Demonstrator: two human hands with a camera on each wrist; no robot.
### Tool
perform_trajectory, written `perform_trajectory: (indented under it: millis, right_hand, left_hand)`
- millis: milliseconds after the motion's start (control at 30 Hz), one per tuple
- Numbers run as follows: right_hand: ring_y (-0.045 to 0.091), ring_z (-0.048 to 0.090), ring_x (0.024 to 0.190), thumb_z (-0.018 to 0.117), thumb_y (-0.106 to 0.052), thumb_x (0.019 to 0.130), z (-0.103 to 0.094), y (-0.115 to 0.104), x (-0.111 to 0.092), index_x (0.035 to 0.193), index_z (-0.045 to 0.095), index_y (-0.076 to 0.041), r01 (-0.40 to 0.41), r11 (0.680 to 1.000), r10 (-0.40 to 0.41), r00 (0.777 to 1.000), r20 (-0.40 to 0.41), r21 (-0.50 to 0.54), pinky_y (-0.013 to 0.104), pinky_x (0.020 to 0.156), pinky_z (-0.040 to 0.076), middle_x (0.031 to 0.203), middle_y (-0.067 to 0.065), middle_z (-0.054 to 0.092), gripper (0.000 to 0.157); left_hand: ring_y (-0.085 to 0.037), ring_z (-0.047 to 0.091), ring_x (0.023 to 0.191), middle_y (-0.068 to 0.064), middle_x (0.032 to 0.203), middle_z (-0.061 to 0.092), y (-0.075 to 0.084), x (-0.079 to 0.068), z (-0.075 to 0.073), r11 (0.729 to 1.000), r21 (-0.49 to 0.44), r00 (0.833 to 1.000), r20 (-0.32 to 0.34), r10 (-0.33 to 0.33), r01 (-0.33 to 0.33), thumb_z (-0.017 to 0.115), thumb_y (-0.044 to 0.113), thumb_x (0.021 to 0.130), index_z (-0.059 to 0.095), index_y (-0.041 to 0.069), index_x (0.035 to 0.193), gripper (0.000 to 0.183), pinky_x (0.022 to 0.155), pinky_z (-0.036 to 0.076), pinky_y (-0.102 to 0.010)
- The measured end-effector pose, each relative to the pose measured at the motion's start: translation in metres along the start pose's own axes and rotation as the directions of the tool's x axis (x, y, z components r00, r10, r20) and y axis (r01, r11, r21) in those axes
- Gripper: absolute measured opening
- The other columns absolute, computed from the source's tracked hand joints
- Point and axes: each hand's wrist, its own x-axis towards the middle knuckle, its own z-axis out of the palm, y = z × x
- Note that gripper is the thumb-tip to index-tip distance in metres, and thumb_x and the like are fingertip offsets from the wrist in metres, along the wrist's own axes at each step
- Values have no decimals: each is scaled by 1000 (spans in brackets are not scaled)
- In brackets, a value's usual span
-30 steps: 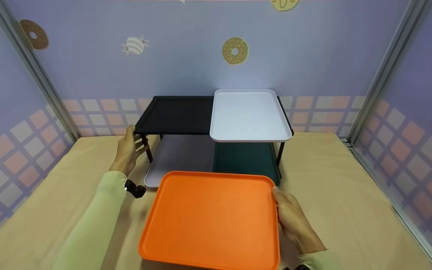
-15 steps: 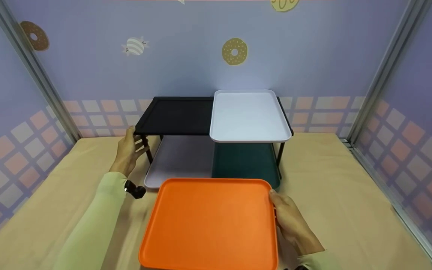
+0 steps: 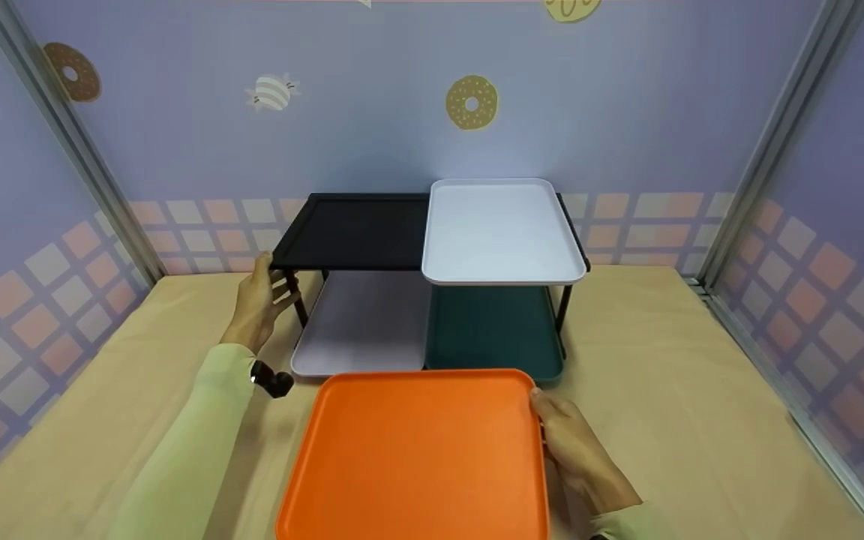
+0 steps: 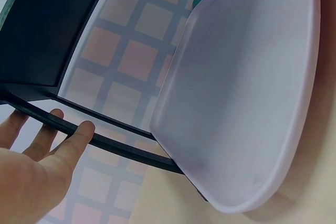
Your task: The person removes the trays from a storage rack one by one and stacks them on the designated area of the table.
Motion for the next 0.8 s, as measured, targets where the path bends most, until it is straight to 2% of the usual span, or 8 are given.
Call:
perform_trajectory:
  millis: [200, 600, 700, 800]
  right_hand:
    - [13, 67, 77, 33, -39, 113, 0, 3, 1, 106, 57, -7, -13, 1000, 13, 1000, 3, -8, 31, 72, 59, 84, -1, 63, 40]
    - [15, 68, 87, 33, -36, 113, -1, 8, 4, 119, 56, -1, -30, 1000, 30, 1000, 4, 0, 33, 79, 60, 95, 2, 66, 42]
    - [14, 67, 85, 34, -37, 113, -1, 8, 6, 108, 57, -5, -40, 999, 40, 999, -6, -11, 32, 77, 59, 93, 2, 65, 40]
    - [15, 63, 83, 38, -39, 112, -1, 9, 8, 95, 55, -10, -60, 997, 57, 997, -57, -54, 32, 75, 58, 91, 1, 61, 37]
  left_hand:
    - [-33, 50, 131, -20, 140, 50, 0, 0, 1, 1000, -2, 1000, -6, 2, -2, 44, 45, 107, 58, -3, 135, 57, 112, 45, -45]
    - [-30, 55, 120, -18, 130, 53, -1, -1, 2, 1000, -14, 999, -37, 9, -9, 46, 43, 106, 63, -1, 115, 49, 106, 49, -44]
    - [-30, 55, 124, -19, 136, 54, -1, -1, 1, 1000, 5, 1000, -22, 14, -14, 45, 44, 106, 63, -2, 123, 52, 105, 50, -42]
    - [-33, 52, 133, -19, 144, 52, 0, -2, -1, 999, 26, 1000, -2, 25, -25, 43, 44, 107, 60, -1, 135, 56, 108, 49, -44]
